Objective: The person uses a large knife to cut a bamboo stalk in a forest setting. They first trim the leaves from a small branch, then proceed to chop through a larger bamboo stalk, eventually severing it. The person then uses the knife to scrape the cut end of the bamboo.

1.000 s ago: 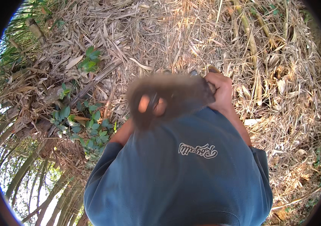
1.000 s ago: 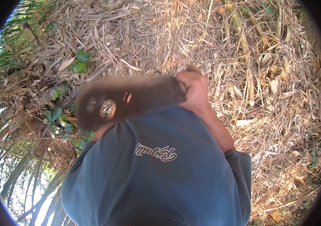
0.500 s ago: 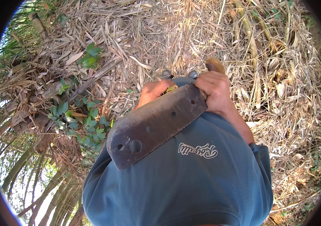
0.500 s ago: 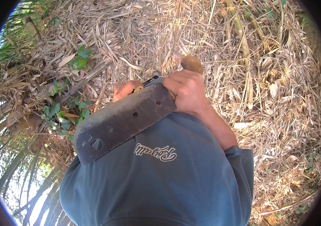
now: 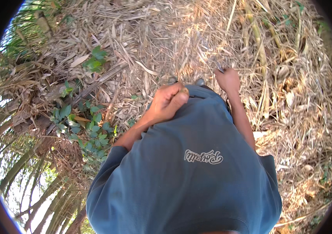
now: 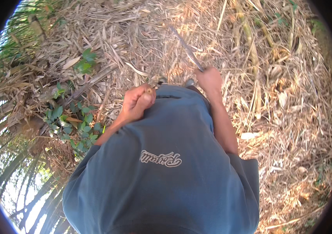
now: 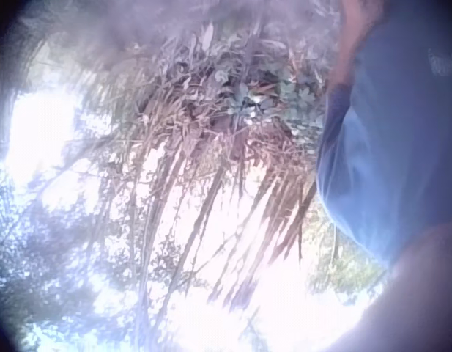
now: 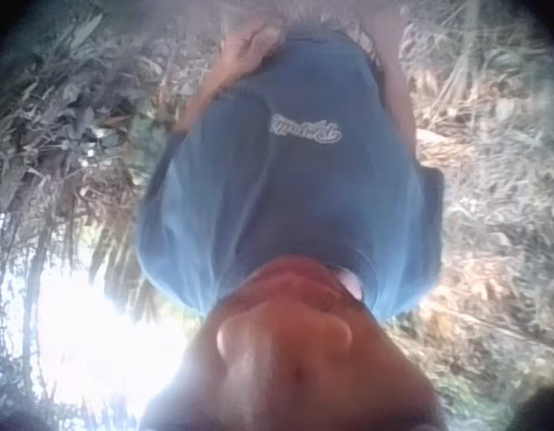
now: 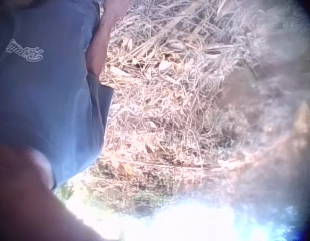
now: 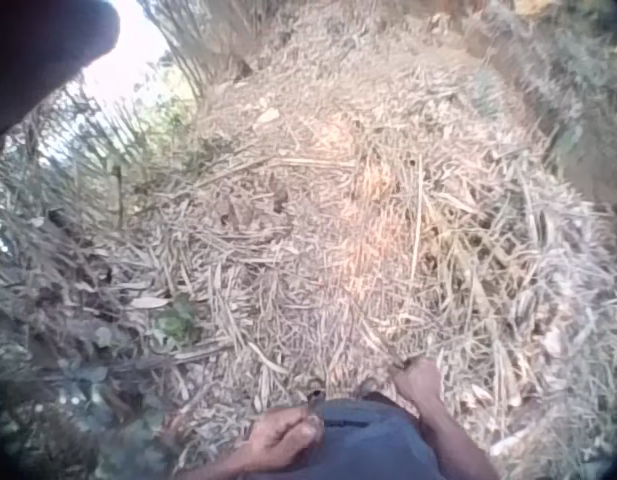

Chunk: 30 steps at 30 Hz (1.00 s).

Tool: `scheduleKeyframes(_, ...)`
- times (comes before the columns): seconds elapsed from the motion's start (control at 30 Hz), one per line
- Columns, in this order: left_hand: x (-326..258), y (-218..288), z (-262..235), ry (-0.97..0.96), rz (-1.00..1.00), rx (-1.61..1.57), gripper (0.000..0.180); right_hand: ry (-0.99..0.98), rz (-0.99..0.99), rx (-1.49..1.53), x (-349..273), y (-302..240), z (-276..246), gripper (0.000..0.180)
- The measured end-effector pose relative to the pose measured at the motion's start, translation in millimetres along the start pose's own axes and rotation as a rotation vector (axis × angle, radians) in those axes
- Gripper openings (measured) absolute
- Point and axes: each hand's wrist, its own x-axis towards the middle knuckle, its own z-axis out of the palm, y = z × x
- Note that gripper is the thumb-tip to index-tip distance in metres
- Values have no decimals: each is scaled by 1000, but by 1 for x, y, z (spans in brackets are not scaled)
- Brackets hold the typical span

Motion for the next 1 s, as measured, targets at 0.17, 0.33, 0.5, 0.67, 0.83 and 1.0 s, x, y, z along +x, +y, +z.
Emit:
scheduleKeyframes(0.17, 11, -17, 0, 148, -273, -782, 49, -99, 197, 123, 19, 93, 28, 56)
scheduleKeyframes(0.33, 25, -23, 0, 261, -303, -945, 49, -124, 346, 33, 22, 171, 77, 61)
scheduleKeyframes(0.5, 42, -23, 9, 238, -317, -957, 50, -281, 396, -25, 7, 247, 117, 63)
scheduleKeyframes(0.67, 59, -22, 24, 234, -321, -933, 47, -167, 438, 40, -6, 258, 101, 59)
scheduleKeyframes(0.83, 75, -24, 40, 296, -418, -845, 44, -208, 374, 27, 22, 197, 48, 55)
scheduleKeyframes(1.0, 86, -34, 38, 368, -452, -759, 47, -196, 300, 49, 56, 153, 22, 51)
